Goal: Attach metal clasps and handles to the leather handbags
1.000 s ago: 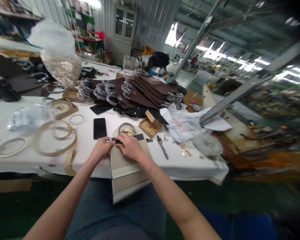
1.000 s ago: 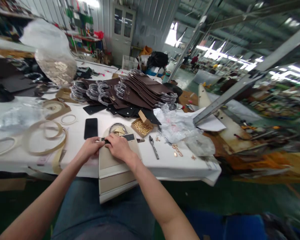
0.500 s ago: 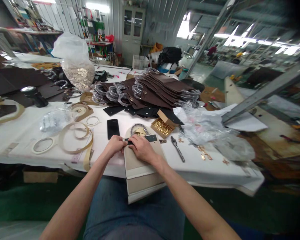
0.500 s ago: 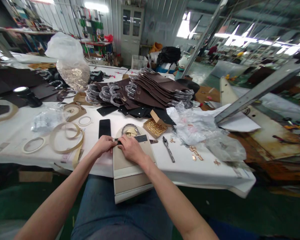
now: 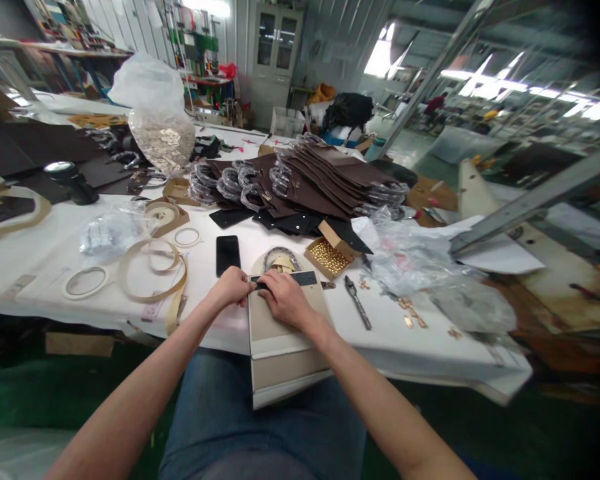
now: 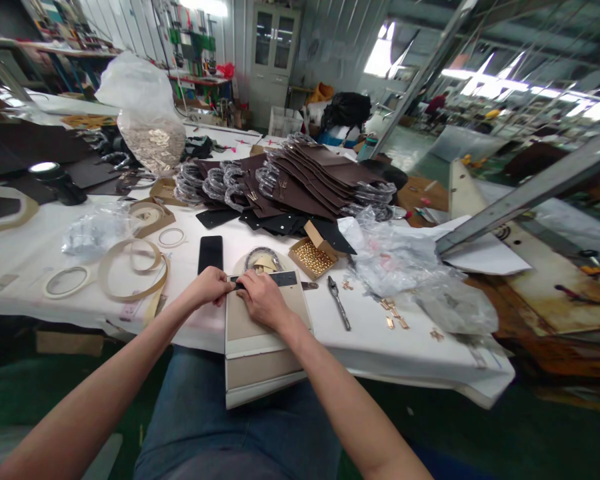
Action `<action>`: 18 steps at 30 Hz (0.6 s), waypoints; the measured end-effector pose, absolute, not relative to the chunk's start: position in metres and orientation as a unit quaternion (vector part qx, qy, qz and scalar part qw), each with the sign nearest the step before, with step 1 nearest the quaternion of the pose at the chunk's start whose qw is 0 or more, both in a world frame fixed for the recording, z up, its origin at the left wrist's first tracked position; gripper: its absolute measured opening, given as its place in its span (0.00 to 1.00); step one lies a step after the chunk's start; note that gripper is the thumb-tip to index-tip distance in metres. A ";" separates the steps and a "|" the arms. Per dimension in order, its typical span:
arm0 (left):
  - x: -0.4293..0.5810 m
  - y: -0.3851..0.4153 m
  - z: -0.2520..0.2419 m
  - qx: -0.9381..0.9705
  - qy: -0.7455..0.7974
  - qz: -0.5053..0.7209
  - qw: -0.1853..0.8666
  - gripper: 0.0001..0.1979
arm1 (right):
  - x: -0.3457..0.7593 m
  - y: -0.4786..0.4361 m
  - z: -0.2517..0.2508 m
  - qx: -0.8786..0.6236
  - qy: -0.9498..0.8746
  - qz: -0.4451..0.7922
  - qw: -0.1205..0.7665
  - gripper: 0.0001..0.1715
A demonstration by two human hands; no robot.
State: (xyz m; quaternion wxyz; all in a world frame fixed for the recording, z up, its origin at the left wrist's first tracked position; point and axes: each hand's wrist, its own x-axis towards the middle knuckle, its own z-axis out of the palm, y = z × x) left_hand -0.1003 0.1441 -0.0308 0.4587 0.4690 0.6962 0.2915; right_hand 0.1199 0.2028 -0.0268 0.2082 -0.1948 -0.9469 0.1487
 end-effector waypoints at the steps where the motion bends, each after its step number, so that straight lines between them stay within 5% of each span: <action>1: -0.102 0.146 -0.031 0.466 0.695 0.290 0.465 0.17 | 0.120 0.203 -0.027 -0.194 -0.946 0.153 0.211 0.11; 7: -0.108 0.150 -0.033 0.418 0.663 0.319 0.532 0.15 | 0.120 0.205 -0.027 -0.197 -0.940 0.165 0.226 0.10; 18: -0.096 0.147 -0.018 0.490 0.717 0.280 0.410 0.17 | 0.121 0.206 -0.023 -0.194 -0.936 0.180 0.233 0.07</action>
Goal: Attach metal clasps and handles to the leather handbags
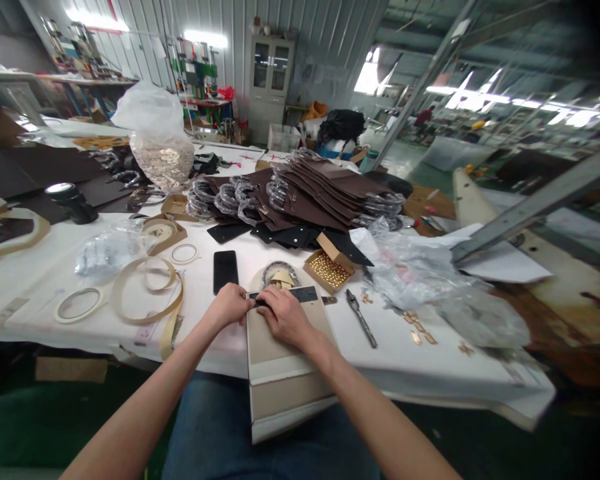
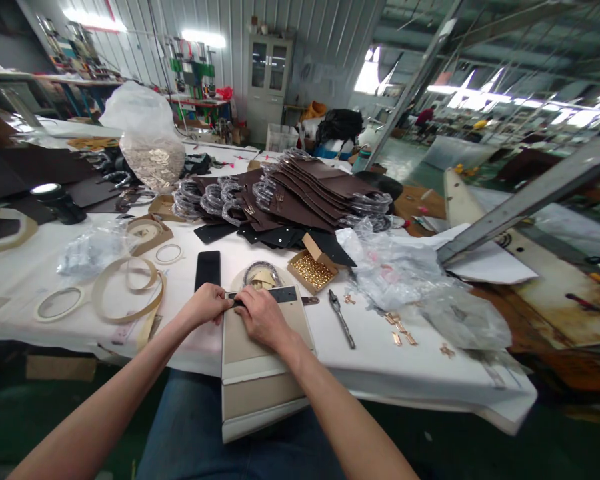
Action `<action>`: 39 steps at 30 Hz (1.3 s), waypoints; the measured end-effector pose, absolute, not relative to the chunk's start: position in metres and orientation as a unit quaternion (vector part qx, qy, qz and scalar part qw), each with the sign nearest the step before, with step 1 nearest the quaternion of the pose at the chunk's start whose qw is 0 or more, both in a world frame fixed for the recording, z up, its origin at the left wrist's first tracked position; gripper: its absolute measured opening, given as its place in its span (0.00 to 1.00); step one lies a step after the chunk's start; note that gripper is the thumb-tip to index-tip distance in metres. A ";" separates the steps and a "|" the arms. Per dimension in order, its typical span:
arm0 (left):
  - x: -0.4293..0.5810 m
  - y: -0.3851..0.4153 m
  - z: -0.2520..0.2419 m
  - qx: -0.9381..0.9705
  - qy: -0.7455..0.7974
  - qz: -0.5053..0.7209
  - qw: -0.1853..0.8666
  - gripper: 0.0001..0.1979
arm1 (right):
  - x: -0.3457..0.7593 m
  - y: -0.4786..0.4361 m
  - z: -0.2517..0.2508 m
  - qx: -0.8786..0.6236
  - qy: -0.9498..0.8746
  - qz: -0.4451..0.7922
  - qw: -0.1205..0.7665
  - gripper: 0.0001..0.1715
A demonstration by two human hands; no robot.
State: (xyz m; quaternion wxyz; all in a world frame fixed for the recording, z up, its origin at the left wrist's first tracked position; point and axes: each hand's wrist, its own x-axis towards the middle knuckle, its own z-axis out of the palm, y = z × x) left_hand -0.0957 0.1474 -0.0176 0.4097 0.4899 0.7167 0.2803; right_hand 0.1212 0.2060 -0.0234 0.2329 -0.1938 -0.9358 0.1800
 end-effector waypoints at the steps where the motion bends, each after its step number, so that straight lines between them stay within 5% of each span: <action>1: -0.095 0.147 -0.017 0.487 0.715 0.287 0.412 0.18 | 0.121 0.206 -0.023 -0.194 -0.935 0.183 0.232 0.07; 20: -0.095 0.149 -0.022 0.493 0.715 0.272 0.414 0.16 | 0.122 0.210 -0.030 -0.211 -0.929 0.196 0.235 0.07; 39: -0.085 0.140 -0.020 0.523 0.747 0.270 0.310 0.13 | 0.122 0.208 -0.028 -0.196 -0.929 0.187 0.252 0.06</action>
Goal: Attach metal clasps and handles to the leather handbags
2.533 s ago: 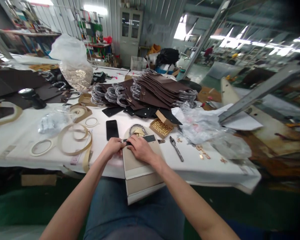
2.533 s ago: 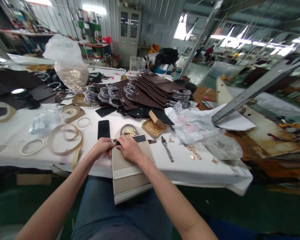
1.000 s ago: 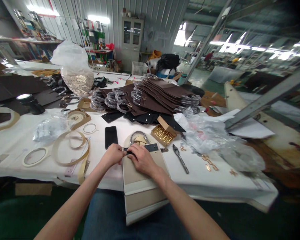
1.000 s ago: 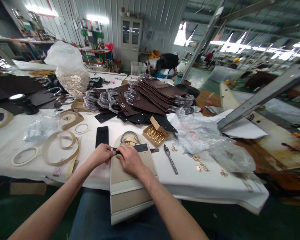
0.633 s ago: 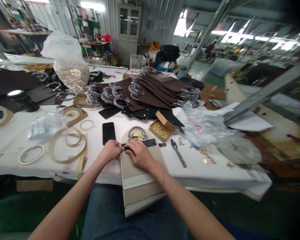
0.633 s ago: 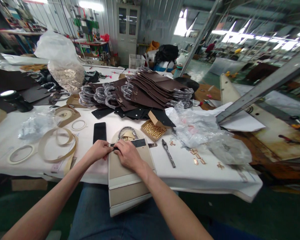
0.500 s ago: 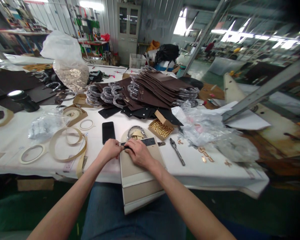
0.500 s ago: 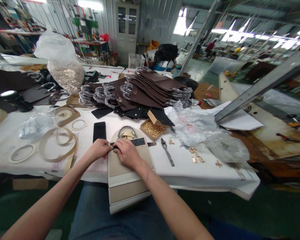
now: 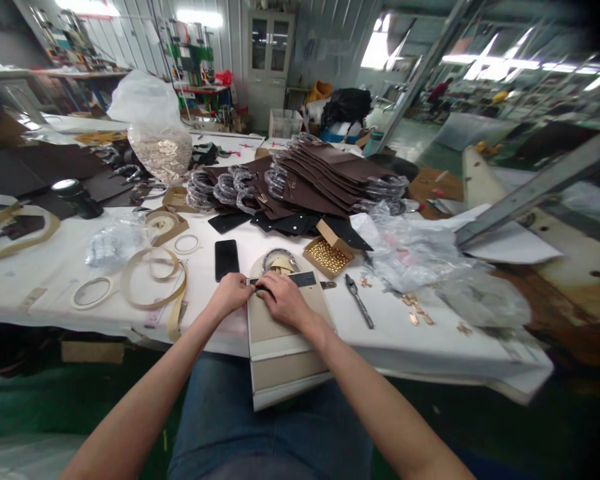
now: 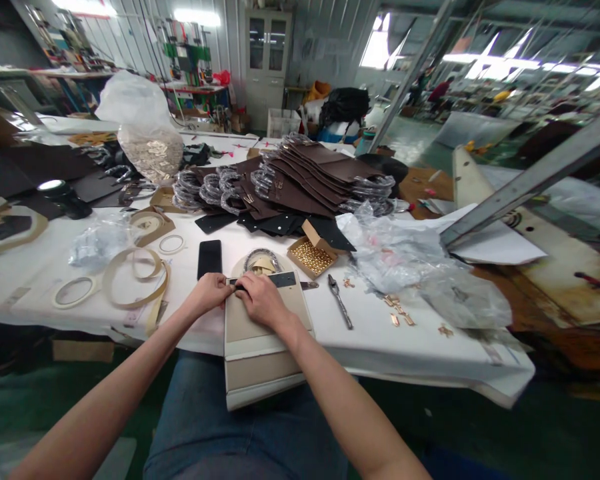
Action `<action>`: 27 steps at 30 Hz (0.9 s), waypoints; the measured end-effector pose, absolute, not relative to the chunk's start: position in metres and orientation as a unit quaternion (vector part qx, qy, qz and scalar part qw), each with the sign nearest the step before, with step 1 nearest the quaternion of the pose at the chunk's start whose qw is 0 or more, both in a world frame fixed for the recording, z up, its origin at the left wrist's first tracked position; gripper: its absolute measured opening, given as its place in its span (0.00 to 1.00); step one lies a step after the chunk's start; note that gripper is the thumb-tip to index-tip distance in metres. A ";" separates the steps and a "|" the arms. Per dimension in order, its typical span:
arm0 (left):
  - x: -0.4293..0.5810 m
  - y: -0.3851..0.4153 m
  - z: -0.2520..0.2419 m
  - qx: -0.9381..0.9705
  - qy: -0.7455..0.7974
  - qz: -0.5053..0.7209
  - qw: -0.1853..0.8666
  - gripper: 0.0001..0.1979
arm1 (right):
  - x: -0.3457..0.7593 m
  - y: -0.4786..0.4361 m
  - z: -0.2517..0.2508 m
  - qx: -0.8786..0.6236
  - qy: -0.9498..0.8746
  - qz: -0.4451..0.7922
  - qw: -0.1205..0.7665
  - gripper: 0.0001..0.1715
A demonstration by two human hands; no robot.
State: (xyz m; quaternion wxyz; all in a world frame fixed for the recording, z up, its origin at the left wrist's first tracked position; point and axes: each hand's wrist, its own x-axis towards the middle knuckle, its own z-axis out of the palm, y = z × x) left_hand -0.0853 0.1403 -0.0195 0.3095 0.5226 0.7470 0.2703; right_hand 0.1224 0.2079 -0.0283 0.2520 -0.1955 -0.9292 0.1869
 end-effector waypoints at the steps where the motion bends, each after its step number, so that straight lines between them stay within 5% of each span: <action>1: -0.085 0.140 -0.020 0.523 0.746 0.272 0.310 0.13 | 0.122 0.208 -0.028 -0.194 -0.930 0.186 0.253 0.06; 9: -0.085 0.137 -0.026 0.523 0.724 0.299 0.335 0.13 | 0.123 0.210 -0.029 -0.195 -0.919 0.218 0.264 0.07; 16: -0.083 0.129 -0.028 0.497 0.721 0.346 0.336 0.14 | 0.129 0.214 -0.020 -0.221 -0.830 0.381 0.341 0.17; 23: -0.083 0.129 -0.028 0.502 0.739 0.324 0.311 0.13 | 0.120 0.208 -0.020 -0.286 -0.777 0.449 0.337 0.18; 27: -0.083 0.130 -0.031 0.508 0.745 0.314 0.297 0.15 | 0.114 0.206 -0.021 -0.297 -0.766 0.468 0.326 0.10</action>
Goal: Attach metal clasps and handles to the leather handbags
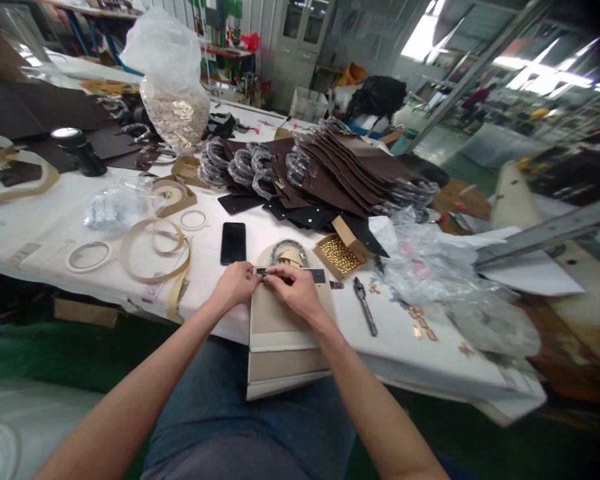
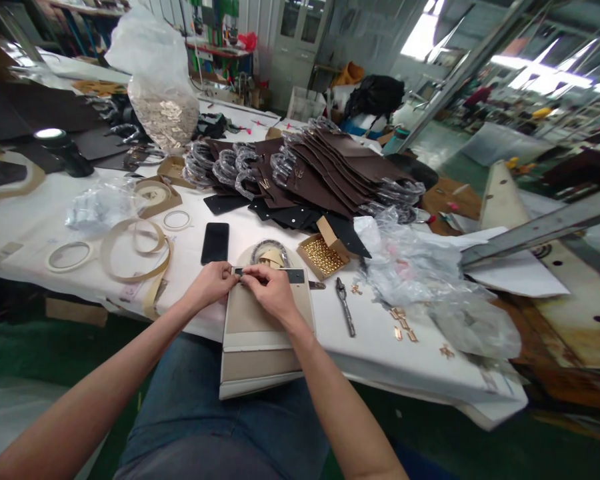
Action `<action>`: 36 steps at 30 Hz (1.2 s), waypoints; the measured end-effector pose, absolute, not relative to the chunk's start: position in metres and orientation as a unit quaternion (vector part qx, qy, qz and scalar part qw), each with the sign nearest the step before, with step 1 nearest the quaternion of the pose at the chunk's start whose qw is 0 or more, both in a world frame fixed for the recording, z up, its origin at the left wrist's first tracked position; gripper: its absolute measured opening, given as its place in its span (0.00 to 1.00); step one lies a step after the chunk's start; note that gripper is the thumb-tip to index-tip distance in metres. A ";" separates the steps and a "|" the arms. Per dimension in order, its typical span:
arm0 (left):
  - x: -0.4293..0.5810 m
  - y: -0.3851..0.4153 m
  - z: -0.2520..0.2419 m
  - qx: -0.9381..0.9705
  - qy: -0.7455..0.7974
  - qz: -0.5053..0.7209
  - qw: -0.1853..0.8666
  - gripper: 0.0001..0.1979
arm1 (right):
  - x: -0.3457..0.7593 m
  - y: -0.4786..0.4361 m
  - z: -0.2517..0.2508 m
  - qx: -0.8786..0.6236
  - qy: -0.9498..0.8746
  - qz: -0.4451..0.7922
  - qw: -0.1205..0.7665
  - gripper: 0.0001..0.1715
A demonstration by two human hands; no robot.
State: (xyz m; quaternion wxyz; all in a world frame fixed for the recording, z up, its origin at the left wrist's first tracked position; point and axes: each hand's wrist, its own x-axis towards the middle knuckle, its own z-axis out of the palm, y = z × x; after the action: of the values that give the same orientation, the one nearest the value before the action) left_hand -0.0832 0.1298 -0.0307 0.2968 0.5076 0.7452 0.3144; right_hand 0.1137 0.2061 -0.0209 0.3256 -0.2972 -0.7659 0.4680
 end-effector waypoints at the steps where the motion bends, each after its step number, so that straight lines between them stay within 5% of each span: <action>1: -0.083 0.130 -0.032 0.509 0.746 0.312 0.297 0.15 | 0.112 0.207 -0.020 -0.299 -0.765 0.473 0.319 0.09; 18: -0.084 0.130 -0.029 0.499 0.752 0.312 0.297 0.14 | 0.102 0.199 -0.021 -0.312 -0.845 0.299 0.316 0.12; 31: -0.084 0.131 -0.034 0.495 0.752 0.318 0.296 0.12 | 0.117 0.203 -0.020 -0.234 -0.863 0.340 0.292 0.11; 36: -0.084 0.131 -0.035 0.492 0.754 0.317 0.299 0.11 | 0.113 0.203 -0.023 -0.246 -0.869 0.332 0.271 0.22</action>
State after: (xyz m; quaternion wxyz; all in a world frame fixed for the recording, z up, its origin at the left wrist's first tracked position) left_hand -0.0840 0.1309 -0.0355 0.2992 0.4916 0.7538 0.3172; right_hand 0.1130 0.2029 -0.0232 0.2709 -0.2462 -0.8692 0.3323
